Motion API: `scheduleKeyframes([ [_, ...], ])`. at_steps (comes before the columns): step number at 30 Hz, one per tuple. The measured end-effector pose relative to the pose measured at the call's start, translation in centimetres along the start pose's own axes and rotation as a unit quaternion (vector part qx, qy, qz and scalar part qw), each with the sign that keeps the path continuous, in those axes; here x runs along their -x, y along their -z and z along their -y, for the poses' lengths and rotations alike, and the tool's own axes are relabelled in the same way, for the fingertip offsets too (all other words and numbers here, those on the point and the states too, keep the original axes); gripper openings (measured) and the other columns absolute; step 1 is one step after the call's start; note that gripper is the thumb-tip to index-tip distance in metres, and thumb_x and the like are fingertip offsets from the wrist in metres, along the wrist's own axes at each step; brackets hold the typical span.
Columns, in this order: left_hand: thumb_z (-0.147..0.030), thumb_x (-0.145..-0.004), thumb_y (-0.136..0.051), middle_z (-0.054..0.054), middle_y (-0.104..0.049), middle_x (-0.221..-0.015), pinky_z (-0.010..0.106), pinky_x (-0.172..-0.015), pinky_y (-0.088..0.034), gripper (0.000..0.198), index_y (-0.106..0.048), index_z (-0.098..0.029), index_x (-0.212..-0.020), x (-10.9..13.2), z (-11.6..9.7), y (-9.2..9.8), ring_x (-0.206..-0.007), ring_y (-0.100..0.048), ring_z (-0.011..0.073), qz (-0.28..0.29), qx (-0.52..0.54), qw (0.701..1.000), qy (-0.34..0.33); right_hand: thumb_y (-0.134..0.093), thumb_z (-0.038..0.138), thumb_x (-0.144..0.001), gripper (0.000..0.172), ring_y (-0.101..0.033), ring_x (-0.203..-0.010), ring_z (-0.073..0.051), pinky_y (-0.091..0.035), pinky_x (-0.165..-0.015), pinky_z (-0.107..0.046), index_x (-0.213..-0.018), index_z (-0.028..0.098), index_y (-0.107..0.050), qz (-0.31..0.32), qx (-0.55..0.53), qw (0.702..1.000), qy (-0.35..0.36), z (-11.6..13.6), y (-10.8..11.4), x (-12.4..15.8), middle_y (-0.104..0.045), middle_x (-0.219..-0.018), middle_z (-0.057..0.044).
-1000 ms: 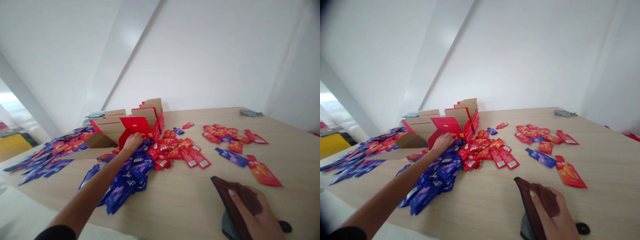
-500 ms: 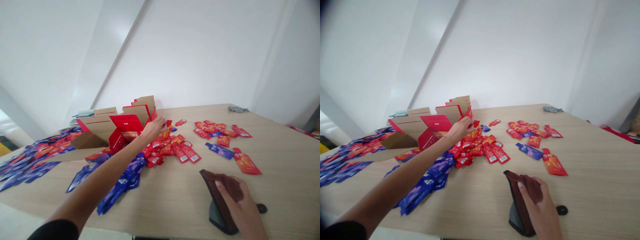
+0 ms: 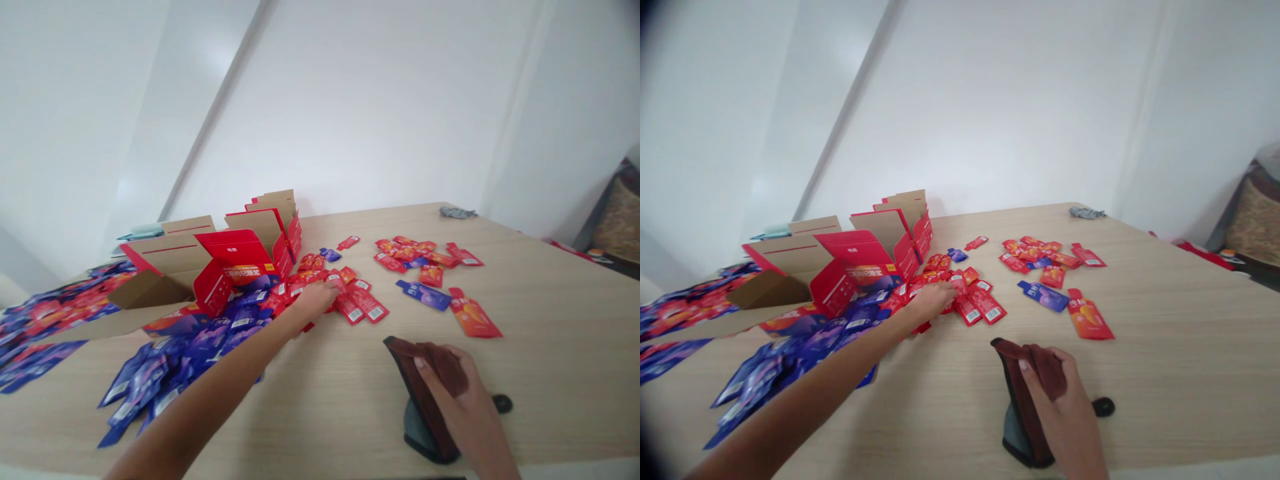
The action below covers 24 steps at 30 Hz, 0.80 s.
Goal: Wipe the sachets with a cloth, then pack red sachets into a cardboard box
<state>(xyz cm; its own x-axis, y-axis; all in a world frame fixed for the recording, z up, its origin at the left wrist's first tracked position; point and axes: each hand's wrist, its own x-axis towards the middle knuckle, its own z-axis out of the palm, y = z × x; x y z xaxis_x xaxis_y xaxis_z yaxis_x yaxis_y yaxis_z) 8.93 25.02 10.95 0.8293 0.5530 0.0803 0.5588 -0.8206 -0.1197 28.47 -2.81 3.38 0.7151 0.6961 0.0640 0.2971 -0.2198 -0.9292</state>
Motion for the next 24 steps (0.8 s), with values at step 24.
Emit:
scheduleKeyframes([
  [24, -0.034, -0.105, -0.039, 0.007, -0.072, -0.075, 0.031, -0.065, -0.049, 0.038, -0.066, -0.02, -0.081, -1.5, -12.2, 4.1, -0.068, -0.068, 0.0189, -0.117, 0.009, 0.963, -0.242, -0.073, 0.056, -0.084, 0.038, -0.066, -0.09, -0.024, -0.05, -0.081, -0.032, -0.097, 0.022, -0.062, 0.289, -0.201, 0.929, 0.111, 1.2, 2.3, 0.8, -0.07, -0.091, -0.002],
])
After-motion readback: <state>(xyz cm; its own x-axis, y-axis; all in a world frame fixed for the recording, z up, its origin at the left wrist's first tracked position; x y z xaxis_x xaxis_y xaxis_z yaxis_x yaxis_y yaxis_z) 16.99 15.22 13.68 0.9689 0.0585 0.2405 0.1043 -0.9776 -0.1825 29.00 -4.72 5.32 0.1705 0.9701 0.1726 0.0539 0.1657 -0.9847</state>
